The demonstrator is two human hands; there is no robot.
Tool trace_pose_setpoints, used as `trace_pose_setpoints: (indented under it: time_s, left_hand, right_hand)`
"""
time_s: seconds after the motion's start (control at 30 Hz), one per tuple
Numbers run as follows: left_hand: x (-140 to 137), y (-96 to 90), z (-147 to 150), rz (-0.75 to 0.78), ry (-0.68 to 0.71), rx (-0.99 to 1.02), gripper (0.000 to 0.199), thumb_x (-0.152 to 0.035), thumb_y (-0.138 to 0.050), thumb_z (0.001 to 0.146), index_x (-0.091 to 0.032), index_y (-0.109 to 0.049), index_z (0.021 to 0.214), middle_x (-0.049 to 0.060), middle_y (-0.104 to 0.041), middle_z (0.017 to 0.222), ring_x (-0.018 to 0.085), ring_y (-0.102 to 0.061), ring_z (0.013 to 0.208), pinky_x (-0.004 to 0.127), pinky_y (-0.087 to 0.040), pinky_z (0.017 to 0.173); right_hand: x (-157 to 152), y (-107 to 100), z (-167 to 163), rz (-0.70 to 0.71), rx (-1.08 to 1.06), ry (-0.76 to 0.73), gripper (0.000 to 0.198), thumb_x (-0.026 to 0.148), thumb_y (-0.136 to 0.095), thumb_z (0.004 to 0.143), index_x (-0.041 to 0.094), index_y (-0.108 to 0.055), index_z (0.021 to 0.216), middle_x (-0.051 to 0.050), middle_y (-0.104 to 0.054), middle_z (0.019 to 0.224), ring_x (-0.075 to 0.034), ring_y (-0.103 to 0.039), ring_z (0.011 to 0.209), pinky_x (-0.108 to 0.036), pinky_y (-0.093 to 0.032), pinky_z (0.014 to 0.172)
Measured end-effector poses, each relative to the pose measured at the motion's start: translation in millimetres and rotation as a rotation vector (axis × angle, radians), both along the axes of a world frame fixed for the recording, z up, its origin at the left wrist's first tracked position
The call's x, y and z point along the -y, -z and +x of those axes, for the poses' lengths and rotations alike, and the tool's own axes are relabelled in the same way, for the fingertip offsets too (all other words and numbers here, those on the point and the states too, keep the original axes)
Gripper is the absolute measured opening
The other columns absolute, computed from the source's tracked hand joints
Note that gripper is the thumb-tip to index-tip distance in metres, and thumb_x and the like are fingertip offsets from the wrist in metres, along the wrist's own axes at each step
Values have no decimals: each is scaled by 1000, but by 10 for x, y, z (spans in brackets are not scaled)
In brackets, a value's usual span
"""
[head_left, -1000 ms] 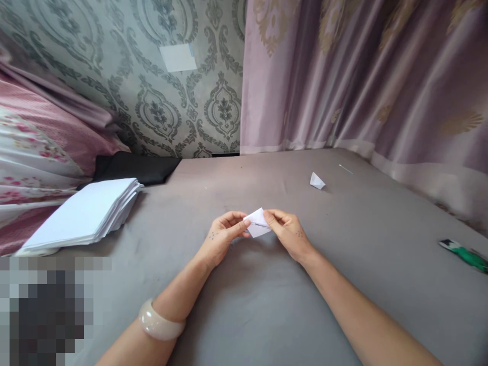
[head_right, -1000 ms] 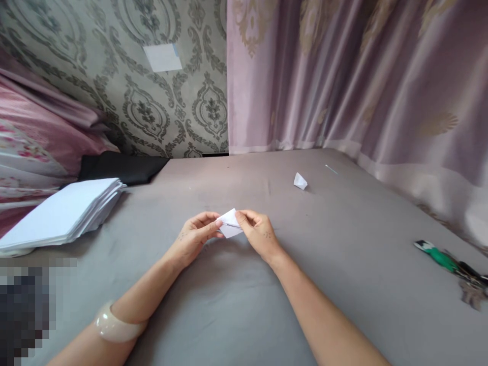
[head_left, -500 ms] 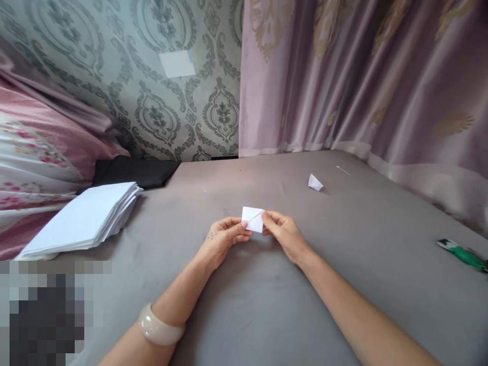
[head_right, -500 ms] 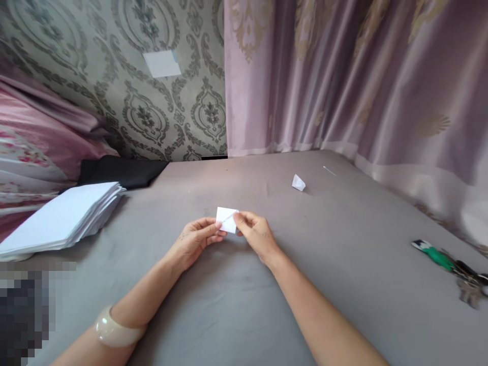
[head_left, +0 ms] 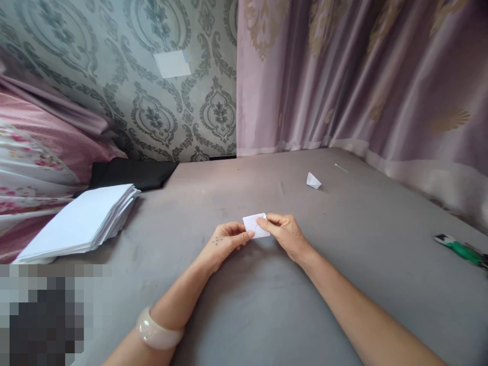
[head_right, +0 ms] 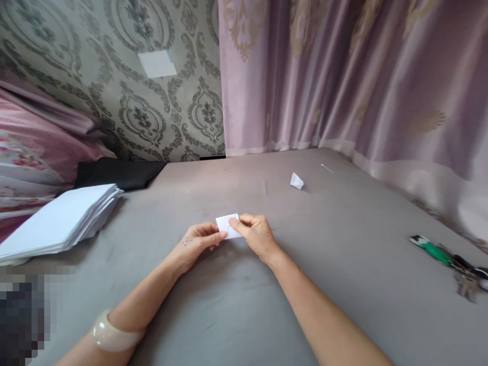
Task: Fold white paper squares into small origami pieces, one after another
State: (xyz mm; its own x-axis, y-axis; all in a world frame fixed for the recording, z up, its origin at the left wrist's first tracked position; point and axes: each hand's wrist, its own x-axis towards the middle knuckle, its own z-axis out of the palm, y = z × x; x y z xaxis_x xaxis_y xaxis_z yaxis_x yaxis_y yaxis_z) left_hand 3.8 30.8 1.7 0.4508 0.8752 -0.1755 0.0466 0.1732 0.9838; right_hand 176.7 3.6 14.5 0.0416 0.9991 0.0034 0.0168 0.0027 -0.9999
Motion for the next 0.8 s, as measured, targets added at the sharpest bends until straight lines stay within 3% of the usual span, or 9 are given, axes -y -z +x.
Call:
trace_pose_setpoints:
  time_s: [0.13,0.3,0.5,0.7,0.8]
  left_hand:
    - [20,-5,-3,-27,82,-32,30,-41,-73,68,-13,-68,78,-3,-53,57,6,-41,49,21,-27,49]
    - [-3,69,16,-65,-48,61,33,-43,-75,66,-13,-62,68,-4,-47,51,5,-34,44,21,-21,45]
    - [11,83,54,-108,-103,101,35,-42,-75,64,-13,-55,62,-6,-44,47,4,-34,41,21,-22,44]
    - [27,87,62,-109,-21,56,34,-43,-72,68,-13,-56,70,-5,-47,49,5,-39,42,21,-27,45]
    - [-5,70,20,-111,-47,64,36,-45,-70,70,-13,-59,82,-5,-50,51,6,-41,43,20,-28,45]
  right_hand:
    - [-1,-12,24,-45,-12,-46,29,43,-67,71,15,-67,63,3,-54,56,-9,-45,55,-23,-33,54]
    - [-24,53,-22,-93,-101,-55,37,50,-63,74,16,-72,84,-3,-66,74,-13,-55,68,-24,-42,60]
    - [-13,68,-83,-118,-114,-25,32,44,-71,66,14,-70,77,-1,-64,66,-12,-56,62,-24,-43,60]
    - [-47,132,-8,-181,-86,-43,31,43,-72,65,13,-70,74,1,-60,58,-8,-50,53,-23,-41,55]
    - [-53,127,31,-220,-93,-77,31,43,-72,66,13,-71,77,1,-59,60,-8,-49,53,-21,-38,52]
